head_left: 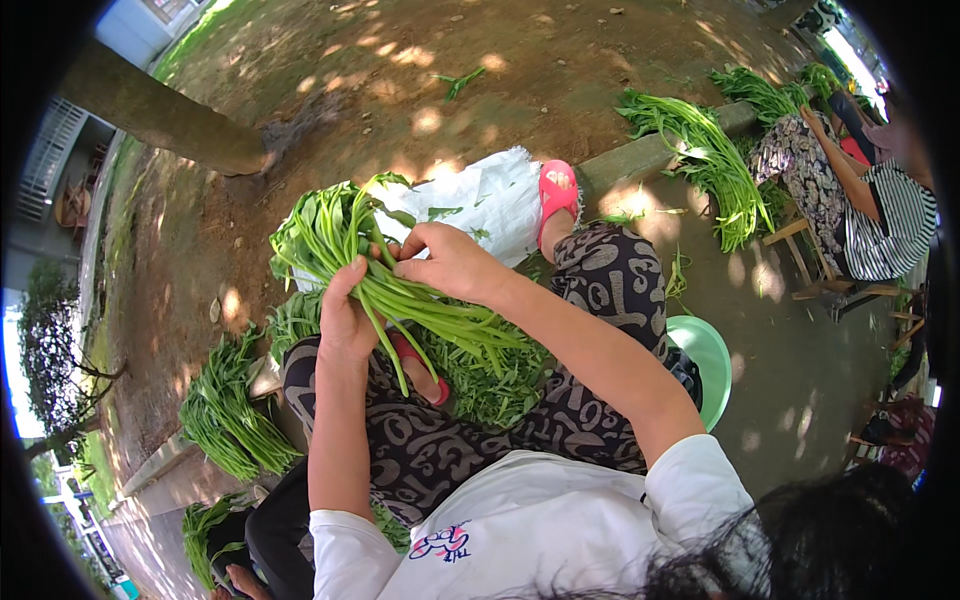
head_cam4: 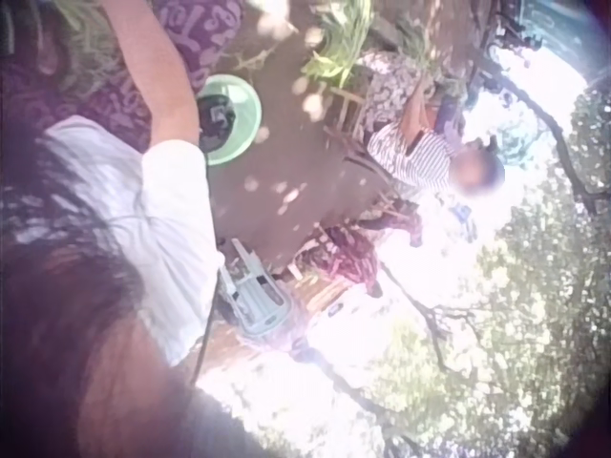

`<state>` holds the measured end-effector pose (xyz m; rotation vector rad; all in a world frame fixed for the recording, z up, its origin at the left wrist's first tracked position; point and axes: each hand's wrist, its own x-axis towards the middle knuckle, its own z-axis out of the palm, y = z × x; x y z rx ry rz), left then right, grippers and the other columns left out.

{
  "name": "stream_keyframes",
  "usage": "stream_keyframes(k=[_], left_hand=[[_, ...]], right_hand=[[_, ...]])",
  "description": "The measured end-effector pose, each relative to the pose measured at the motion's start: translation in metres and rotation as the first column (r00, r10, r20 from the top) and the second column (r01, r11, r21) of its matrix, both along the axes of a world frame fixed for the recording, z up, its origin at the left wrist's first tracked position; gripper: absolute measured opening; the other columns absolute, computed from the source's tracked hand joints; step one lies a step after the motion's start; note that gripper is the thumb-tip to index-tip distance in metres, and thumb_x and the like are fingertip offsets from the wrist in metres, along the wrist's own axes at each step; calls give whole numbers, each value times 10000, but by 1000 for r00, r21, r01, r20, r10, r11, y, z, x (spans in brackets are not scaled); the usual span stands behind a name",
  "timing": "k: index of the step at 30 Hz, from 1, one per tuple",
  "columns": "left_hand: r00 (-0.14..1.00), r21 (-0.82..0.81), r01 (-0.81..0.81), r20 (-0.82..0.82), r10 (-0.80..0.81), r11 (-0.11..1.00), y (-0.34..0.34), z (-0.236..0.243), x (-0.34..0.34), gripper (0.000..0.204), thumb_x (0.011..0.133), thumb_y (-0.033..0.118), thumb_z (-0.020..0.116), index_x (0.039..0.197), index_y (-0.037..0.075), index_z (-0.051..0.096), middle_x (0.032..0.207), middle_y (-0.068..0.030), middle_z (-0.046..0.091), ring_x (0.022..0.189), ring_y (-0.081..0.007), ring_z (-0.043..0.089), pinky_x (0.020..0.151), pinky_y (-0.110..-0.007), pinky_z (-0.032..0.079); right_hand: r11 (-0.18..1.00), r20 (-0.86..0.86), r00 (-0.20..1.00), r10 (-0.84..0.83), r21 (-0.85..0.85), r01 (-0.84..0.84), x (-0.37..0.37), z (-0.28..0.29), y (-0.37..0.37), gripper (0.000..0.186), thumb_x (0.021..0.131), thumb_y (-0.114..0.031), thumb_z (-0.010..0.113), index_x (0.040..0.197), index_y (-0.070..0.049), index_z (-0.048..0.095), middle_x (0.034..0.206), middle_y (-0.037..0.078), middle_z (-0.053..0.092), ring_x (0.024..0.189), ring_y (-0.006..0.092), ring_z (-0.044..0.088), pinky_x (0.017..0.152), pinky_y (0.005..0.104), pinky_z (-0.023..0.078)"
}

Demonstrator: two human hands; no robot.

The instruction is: The person sorts bunches of leafy green vegetables by hand, picking through the stems and leaves and placing the items into piles on a plastic sheet and the ground.

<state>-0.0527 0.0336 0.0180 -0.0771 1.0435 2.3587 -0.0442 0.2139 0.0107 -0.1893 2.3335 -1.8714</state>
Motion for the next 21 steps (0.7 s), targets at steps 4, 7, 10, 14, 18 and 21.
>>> stream_keyframes(k=[4, 7, 10, 14, 18, 21], left_hand=[[994, -68, 103, -24, -105, 992, 1, -1, -7, 312, 817, 230, 653, 1039, 25, 577, 1147, -163, 588, 1048, -277, 579, 933, -401, 478], [997, -72, 59, -45, -62, 996, 3, -18, -1, 324, 789, 223, 680, 1026, 23, 583, 1145, -162, 590, 1045, -281, 581, 926, -391, 488], [997, 8, 24, -70, -24, 1000, 3, -22, 6, 341, 773, 198, 675, 1043, 8, 588, 1223, -169, 554, 1143, -300, 527, 1000, -438, 426], [997, -4, -17, -81, 17, 1000, -10, -8, 6, 281, 795, 189, 654, 1015, 29, 587, 1292, -206, 522, 1182, -361, 515, 1026, -471, 403], [989, 0, -145, -43, 145, 989, -26, -14, 1, 188, 857, 181, 634, 987, 63, 569, 899, -83, 623, 880, -252, 606, 865, -424, 495], [964, -138, -262, 2, 265, 955, -19, -11, 3, 166, 854, 108, 654, 978, 58, 555, 839, -62, 610, 753, -192, 585, 770, -378, 522]], right_hand=[[985, 162, 985, 67, -171, -39, 1, -4, 7, 295, 819, -180, 693, 970, 65, 631, 860, 101, 649, 806, 156, 609, 727, 291, 489], [956, 177, 981, 85, -293, -30, 5, -19, 7, 257, 840, -171, 668, 953, 57, 634, 862, 67, 643, 786, 134, 587, 712, 275, 480], [949, 169, 982, 86, -315, -29, 9, -21, 9, 242, 866, -180, 631, 953, 46, 621, 846, 62, 635, 771, 126, 580, 694, 275, 475], [986, 121, 992, -19, -161, 39, 10, -19, 18, 229, 922, -191, 545, 990, 26, 571, 817, 62, 623, 746, 126, 570, 675, 275, 468], [998, 65, 998, 7, -63, -3, 10, -12, 21, 195, 949, -163, 494, 1035, 8, 532, 819, 69, 616, 757, 137, 569, 687, 286, 468], [995, -61, 998, 27, -99, -32, 13, -13, 16, 181, 939, -137, 521, 1049, 5, 538, 828, 69, 611, 775, 159, 574, 712, 299, 469]])
